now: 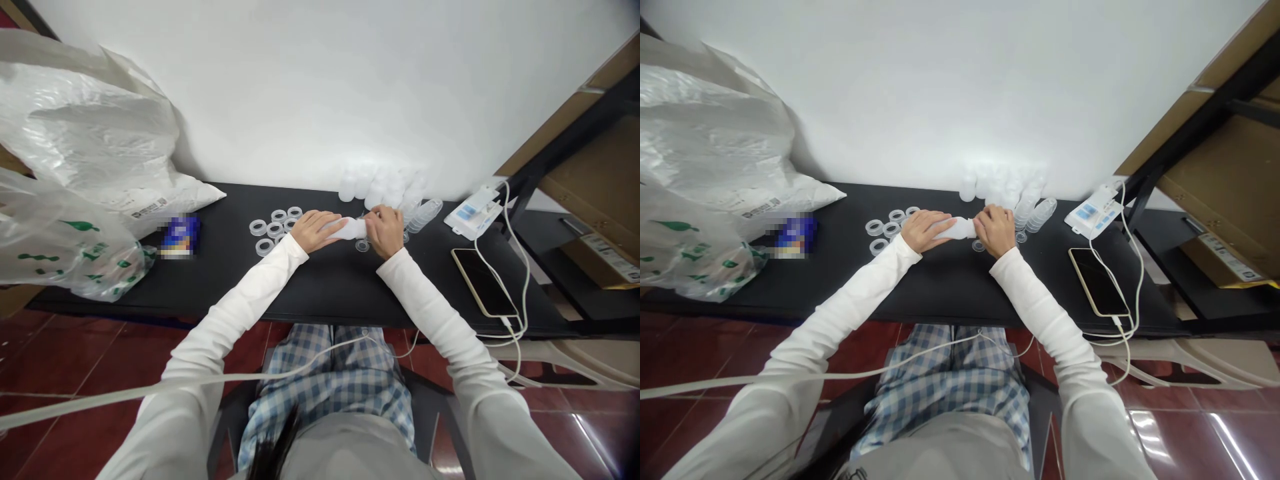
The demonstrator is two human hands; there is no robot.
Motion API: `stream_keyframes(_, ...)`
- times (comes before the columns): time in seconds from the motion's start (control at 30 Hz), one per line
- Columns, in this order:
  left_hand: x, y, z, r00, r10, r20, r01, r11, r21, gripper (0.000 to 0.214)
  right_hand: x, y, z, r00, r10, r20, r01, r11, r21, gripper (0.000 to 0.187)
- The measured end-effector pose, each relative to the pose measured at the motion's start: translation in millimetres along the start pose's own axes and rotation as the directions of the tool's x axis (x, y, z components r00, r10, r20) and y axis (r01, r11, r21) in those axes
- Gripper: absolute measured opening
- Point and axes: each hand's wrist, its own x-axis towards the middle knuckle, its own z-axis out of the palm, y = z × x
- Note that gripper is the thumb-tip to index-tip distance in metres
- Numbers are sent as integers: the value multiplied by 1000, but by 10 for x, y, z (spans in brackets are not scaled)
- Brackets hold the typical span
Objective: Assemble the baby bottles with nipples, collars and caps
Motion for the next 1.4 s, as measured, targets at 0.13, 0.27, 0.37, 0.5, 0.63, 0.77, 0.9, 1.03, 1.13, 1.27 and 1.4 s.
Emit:
stream_keyframes(0.13,-6,-16,-26,997,-24,-71,23,1000,-17,48,85,254,-147,949,277,-153,-295,949,-109,37)
stream_keyframes(0.27,-16,-36,-6,994,3,-113,2,999,42,51,97,456,-174,861,477,-178,-506,840,-195,36)
stream_keyframes(0.37,-33,-52,14,993,32,-118,-27,999,40,52,83,493,-168,841,521,-143,-541,815,-208,34)
stream_keyframes(0.5,-72,-77,23,995,-27,-100,23,999,-40,55,90,470,-225,813,520,-262,-556,827,-82,36)
stream_keyframes(0.63,-96,-90,17,991,-130,-42,127,991,-52,55,87,411,-231,808,465,-362,-399,884,244,41)
stream_keyframes(0.77,-73,-71,4,980,-197,-32,197,980,-18,55,59,228,-85,858,397,-327,-196,840,507,40)
stream_keyframes(0.9,-16,-14,-18,975,-223,5,223,974,-40,57,16,5,87,917,332,-223,-116,755,645,40)
stream_keyframes(1.03,49,78,-78,956,-289,48,293,944,-154,60,-32,-87,168,943,272,-191,-85,753,653,47)
stream_keyframes(1.13,111,129,-131,906,-394,155,423,837,-348,62,-46,-94,172,955,227,-189,-70,796,602,49)
stream_keyframes(1.27,198,127,-149,739,-477,475,671,461,-581,64,-43,-137,163,961,183,-207,-39,831,554,48)
stream_keyframes(1.4,243,133,-138,657,-479,582,747,314,-585,63,-53,-227,163,941,227,-251,-64,849,524,46)
